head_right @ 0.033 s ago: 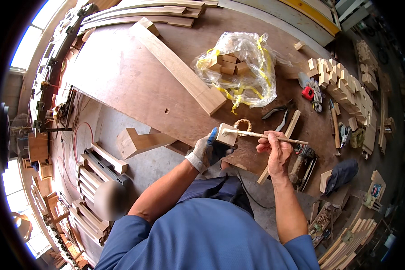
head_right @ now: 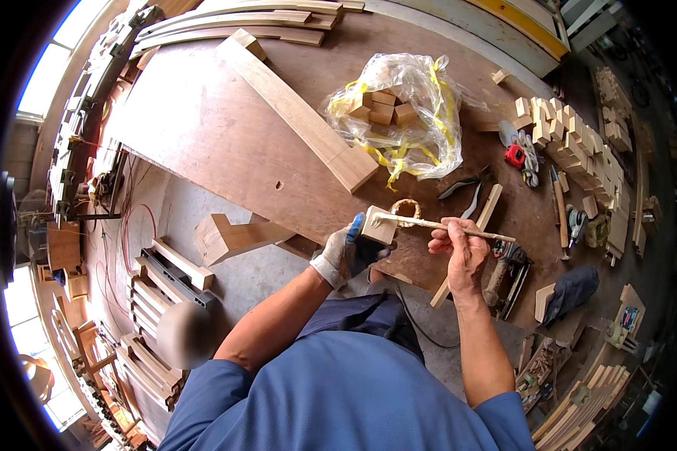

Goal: The person applies glue to a small wooden block, joins it to another block, and secures the joint using a nail gun. The person then uses pliers to adjust the assembled piece.

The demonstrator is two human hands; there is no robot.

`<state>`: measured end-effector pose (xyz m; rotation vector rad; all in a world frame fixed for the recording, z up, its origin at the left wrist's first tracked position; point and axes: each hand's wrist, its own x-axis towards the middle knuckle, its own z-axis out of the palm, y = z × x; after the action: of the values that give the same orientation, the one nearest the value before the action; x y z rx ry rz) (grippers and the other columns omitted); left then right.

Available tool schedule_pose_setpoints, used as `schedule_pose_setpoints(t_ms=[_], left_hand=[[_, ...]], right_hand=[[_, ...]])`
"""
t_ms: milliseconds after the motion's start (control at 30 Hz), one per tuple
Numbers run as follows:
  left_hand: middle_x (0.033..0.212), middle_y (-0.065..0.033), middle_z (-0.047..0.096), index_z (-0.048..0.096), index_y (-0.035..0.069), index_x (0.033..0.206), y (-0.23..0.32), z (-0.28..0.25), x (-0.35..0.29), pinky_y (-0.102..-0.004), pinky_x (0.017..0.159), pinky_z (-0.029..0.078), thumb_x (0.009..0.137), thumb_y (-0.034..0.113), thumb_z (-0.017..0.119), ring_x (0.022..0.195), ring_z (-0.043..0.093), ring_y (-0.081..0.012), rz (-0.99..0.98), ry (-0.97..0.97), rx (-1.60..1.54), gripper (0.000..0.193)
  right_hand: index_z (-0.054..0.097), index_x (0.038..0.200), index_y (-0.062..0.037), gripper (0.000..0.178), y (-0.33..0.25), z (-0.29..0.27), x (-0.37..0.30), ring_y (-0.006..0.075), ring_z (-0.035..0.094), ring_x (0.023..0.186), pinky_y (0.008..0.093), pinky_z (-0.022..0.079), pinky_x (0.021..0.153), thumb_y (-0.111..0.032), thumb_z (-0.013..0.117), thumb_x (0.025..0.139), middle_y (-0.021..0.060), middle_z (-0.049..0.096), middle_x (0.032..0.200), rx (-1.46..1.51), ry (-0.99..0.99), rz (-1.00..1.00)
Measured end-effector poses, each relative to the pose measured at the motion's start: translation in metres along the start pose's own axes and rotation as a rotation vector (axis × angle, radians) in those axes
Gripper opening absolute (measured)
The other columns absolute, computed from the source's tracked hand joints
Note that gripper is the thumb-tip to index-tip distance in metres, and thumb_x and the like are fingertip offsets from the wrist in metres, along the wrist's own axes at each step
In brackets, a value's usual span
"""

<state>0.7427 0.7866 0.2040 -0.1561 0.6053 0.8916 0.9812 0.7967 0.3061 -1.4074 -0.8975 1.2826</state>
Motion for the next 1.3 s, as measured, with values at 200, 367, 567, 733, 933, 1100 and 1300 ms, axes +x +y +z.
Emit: schedule_pose_setpoints(t_ms=[200, 367, 567, 733, 933, 1100, 1300], left_hand=[[0.131, -0.0228, 0.068, 0.055, 0.001, 0.146, 0.001, -0.004, 0.000, -0.0475, 0.083, 0.064, 0.111, 0.046, 0.050, 0.108, 0.071, -0.0434, -0.019, -0.032, -0.042, 0.056], [0.131, -0.0224, 0.068, 0.056, 0.001, 0.144, 0.002, 0.000, -0.001, -0.0482, 0.083, 0.064, 0.111, 0.046, 0.050, 0.108, 0.071, -0.0417, -0.005, 0.010, -0.027, 0.056], [0.133, -0.0224, 0.068, 0.056, 0.000, 0.144, 0.004, -0.004, 0.001, -0.0484, 0.083, 0.064, 0.111, 0.047, 0.052, 0.108, 0.072, -0.0419, 0.021, 0.014, -0.041, 0.058], [0.136, -0.0222, 0.067, 0.056, 0.001, 0.145, 0.007, -0.001, 0.000, -0.0481, 0.085, 0.064, 0.110, 0.049, 0.052, 0.112, 0.070, -0.0450, 0.011, -0.012, -0.027, 0.059], [0.138, -0.0213, 0.066, 0.055, 0.003, 0.147, 0.007, -0.005, -0.003, -0.0471, 0.087, 0.062, 0.111, 0.048, 0.052, 0.115, 0.069, -0.0451, 0.049, -0.042, -0.004, 0.058], [0.137, -0.0221, 0.066, 0.055, 0.002, 0.147, 0.009, -0.007, -0.004, -0.0470, 0.088, 0.061, 0.111, 0.047, 0.050, 0.113, 0.069, -0.0440, 0.050, -0.069, -0.033, 0.058], [0.136, -0.0232, 0.067, 0.055, 0.000, 0.147, 0.012, -0.007, -0.005, -0.0453, 0.085, 0.063, 0.110, 0.048, 0.051, 0.113, 0.069, -0.0441, 0.049, -0.060, -0.054, 0.060]], right_hand=[[0.068, 0.114, 0.0054, 0.029, -0.009, 0.007, -0.003, 0.0170, 0.073, 0.073, 0.0293, 0.061, 0.070, -0.021, 0.056, 0.110, 0.0126, 0.075, 0.090, -0.086, -0.030, -0.093], [0.068, 0.113, 0.0047, 0.027, -0.016, 0.015, -0.014, 0.0163, 0.073, 0.076, 0.0291, 0.061, 0.073, -0.019, 0.057, 0.110, 0.0121, 0.075, 0.090, -0.194, -0.090, -0.166], [0.068, 0.110, 0.0054, 0.027, -0.022, 0.013, -0.030, 0.0161, 0.073, 0.078, 0.0288, 0.061, 0.073, -0.018, 0.055, 0.110, 0.0129, 0.074, 0.089, -0.221, -0.191, -0.148], [0.069, 0.109, 0.0061, 0.028, -0.025, 0.021, -0.022, 0.0166, 0.072, 0.075, 0.0292, 0.061, 0.071, -0.018, 0.054, 0.110, 0.0133, 0.075, 0.088, -0.148, -0.033, -0.176], [0.070, 0.110, 0.0063, 0.026, -0.020, 0.019, -0.019, 0.0147, 0.072, 0.072, 0.0277, 0.060, 0.070, -0.016, 0.056, 0.109, 0.0119, 0.075, 0.088, -0.219, -0.045, -0.190], [0.070, 0.110, 0.0056, 0.024, -0.021, 0.013, -0.021, 0.0145, 0.072, 0.074, 0.0279, 0.061, 0.071, -0.014, 0.056, 0.109, 0.0119, 0.075, 0.087, -0.291, -0.029, -0.211], [0.070, 0.109, 0.0056, 0.017, -0.031, 0.018, -0.029, 0.0159, 0.073, 0.079, 0.0279, 0.061, 0.073, -0.005, 0.058, 0.104, 0.0128, 0.073, 0.093, -0.314, -0.113, -0.354]])
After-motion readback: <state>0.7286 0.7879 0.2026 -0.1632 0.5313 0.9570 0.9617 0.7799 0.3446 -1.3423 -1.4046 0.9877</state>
